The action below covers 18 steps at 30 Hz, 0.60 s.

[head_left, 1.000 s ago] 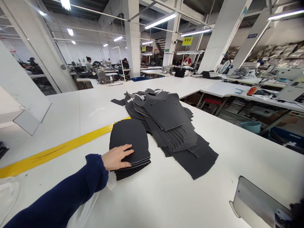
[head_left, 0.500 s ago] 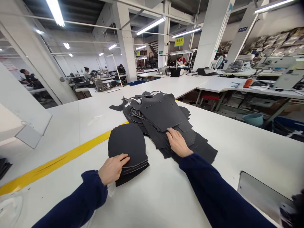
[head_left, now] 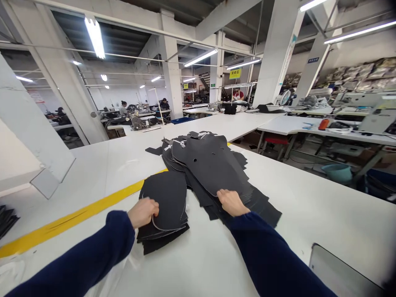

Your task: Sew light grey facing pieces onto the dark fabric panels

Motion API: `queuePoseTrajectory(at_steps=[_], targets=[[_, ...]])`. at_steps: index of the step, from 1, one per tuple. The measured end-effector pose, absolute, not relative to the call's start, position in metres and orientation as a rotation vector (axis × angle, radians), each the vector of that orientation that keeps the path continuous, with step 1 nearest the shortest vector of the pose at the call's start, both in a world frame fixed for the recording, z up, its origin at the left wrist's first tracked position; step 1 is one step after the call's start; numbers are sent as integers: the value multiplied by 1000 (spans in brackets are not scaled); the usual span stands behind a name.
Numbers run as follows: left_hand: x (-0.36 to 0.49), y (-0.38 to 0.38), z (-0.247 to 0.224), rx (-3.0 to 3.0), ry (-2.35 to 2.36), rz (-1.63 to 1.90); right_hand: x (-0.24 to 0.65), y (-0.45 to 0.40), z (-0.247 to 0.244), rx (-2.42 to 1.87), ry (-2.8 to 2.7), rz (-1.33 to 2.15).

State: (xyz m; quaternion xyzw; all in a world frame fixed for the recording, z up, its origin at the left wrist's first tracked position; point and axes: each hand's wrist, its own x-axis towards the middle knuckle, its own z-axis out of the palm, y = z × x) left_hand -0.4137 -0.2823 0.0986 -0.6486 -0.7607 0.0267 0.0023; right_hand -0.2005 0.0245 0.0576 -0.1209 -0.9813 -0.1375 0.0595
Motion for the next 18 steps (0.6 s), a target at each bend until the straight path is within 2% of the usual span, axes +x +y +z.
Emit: queuePoseTrajectory(at_steps=[3, 5, 7, 9, 12, 15, 18], targets=[[-391, -240, 147, -2001, -2038, 206, -121, -3, 25, -471, -3008, -352], [-352, -198, 171, -2083, -1766, 123, -63, -26, 3, -536, -3023, -284], [-293, -152, 175, -2271, -1496, 34, -9, -55, -16, -565, -2976, -186], [-221, -111, 154, -2506, -1241, -11, 38, -87, -31, -589, -2873, -111], [-114, -77, 95, -2822, -995, 15, 94, -135, -44, -709, -2734, -55], [-42, -67, 37, -3031, -1001, -69, 134, -175, -48, -933, -2553, -13], [-12, -67, 3, -3143, -1137, -166, 158, -199, -48, -1102, -2332, -17]])
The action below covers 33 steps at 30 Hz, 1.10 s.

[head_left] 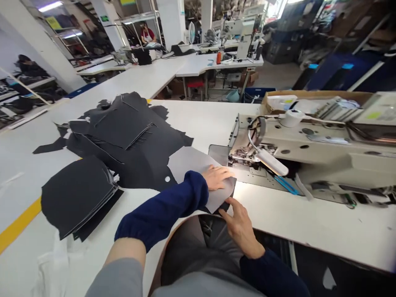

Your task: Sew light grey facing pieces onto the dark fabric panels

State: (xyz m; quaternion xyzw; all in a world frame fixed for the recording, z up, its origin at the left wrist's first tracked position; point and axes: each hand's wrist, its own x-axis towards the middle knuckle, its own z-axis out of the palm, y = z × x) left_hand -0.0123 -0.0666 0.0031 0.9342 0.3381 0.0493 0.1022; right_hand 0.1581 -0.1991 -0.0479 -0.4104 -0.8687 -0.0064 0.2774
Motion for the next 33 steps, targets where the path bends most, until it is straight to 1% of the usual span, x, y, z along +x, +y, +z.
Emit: queuePoseTrajectory(at_steps=[3, 8, 15, 24, 33], targets=[[-6, -64, -7, 2702, 1072, 109, 169, -206, -50, -1070, -2303, 8], [1, -52, -3, 2714, 1177, 34, 172, -200, -58, -872, -2456, 34], [20, -38, 2, 2866, 1251, -83, 173, -200, -57, -874, -2477, 90], [19, -25, -3, 2559, 1225, -183, 176, -196, -54, -809, -2526, 20], [1, 0, -11, 2619, 1354, -66, 158, -166, -54, -837, -2608, -59]])
